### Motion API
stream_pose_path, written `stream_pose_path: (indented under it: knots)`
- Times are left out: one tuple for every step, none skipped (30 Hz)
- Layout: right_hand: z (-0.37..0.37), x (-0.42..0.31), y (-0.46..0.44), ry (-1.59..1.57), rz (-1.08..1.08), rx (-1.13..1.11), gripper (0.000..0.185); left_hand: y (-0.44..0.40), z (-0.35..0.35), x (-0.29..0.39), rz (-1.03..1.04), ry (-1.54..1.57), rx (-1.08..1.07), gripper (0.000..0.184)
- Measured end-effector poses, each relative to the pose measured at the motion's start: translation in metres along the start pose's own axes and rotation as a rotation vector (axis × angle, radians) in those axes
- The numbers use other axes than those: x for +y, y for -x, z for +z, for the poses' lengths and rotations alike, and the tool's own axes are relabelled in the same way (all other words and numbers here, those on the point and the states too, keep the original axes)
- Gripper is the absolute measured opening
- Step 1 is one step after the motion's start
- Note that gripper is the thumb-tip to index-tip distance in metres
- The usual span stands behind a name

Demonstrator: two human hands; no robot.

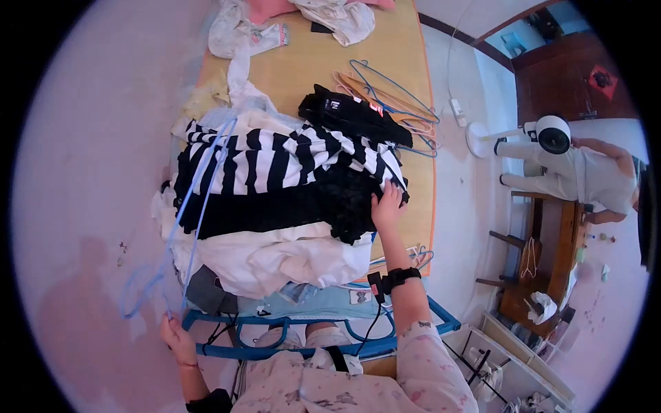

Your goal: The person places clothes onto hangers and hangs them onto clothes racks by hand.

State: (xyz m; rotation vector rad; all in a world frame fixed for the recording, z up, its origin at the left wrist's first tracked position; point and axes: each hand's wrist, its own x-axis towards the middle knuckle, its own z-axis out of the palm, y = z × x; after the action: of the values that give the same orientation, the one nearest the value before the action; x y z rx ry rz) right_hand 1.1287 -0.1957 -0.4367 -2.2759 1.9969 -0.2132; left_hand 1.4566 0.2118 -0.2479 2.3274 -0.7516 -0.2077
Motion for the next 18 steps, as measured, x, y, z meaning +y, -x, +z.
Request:
stream_pose_path:
  knots:
    - [0.004,0.006,0.002,-0.03,0.04,-0.072,0.029,-0.002,0.003,0.001,-0.015,0.062,0.003,0.031]
    - [0.009,0.009,0.005,-0.083,0.019,0.047,0.009,-0.003,0.005,0.002,-0.03,0.124,0.007,0.031]
    - [0.006,0.012,0.008,-0.081,0.026,0.05,0.009,-0.005,0.007,0.009,-0.024,0.126,0.002,0.031]
    - [0.002,0.013,0.013,-0.144,-0.003,0.031,0.008,-0.006,0.008,0.019,-0.025,0.088,-0.029,0.03]
    - [-0.004,0.015,0.019,-0.204,-0.029,0.013,0.008,-0.005,0.007,0.026,-0.026,0.054,-0.063,0.03]
    - [-0.014,0.012,0.025,-0.22,-0.065,0.088,0.006,-0.003,0.008,0.026,-0.018,0.064,-0.069,0.03]
    - [-0.028,0.012,0.026,-0.198,-0.077,-0.046,0.011,-0.001,0.01,0.024,0.016,0.055,-0.081,0.029]
    - [-0.041,0.009,0.023,-0.172,-0.145,-0.006,0.016,0.002,0.012,0.024,0.047,0.045,-0.083,0.028]
    - [-0.05,0.005,0.021,-0.152,-0.221,0.027,0.023,0.011,0.007,0.023,0.048,0.049,-0.063,0.028]
    - [-0.037,0.01,0.016,-0.135,-0.202,-0.051,0.03,0.018,0.0,0.021,0.055,0.038,-0.123,0.026]
    - [-0.023,0.009,0.001,-0.131,-0.185,-0.116,0.037,0.015,-0.004,0.019,0.074,0.022,-0.172,0.025]
    - [-0.01,0.004,-0.008,-0.061,-0.157,-0.275,0.045,0.013,-0.008,0.024,0.092,0.004,-0.132,0.025]
    - [0.02,0.008,-0.01,0.006,-0.198,-0.239,0.046,0.021,-0.018,0.034,0.064,0.018,-0.159,0.025]
    - [0.029,0.002,-0.008,-0.142,-0.116,-0.08,0.04,0.029,-0.03,0.038,0.031,0.033,-0.198,0.025]
    - [0.034,-0.002,-0.008,-0.282,-0.027,0.085,0.034,0.033,-0.042,0.036,0.031,0.014,-0.191,0.025]
    - [0.013,-0.001,-0.005,-0.382,-0.032,0.114,0.029,0.038,-0.053,0.034,0.036,-0.024,-0.204,0.027]
    - [-0.013,-0.002,-0.004,-0.478,-0.041,0.149,0.026,0.043,-0.061,0.031,0.041,-0.053,-0.215,0.029]
    - [-0.018,-0.002,0.0,-0.693,-0.067,0.238,0.024,0.049,-0.066,0.028,0.042,-0.049,-0.209,0.029]
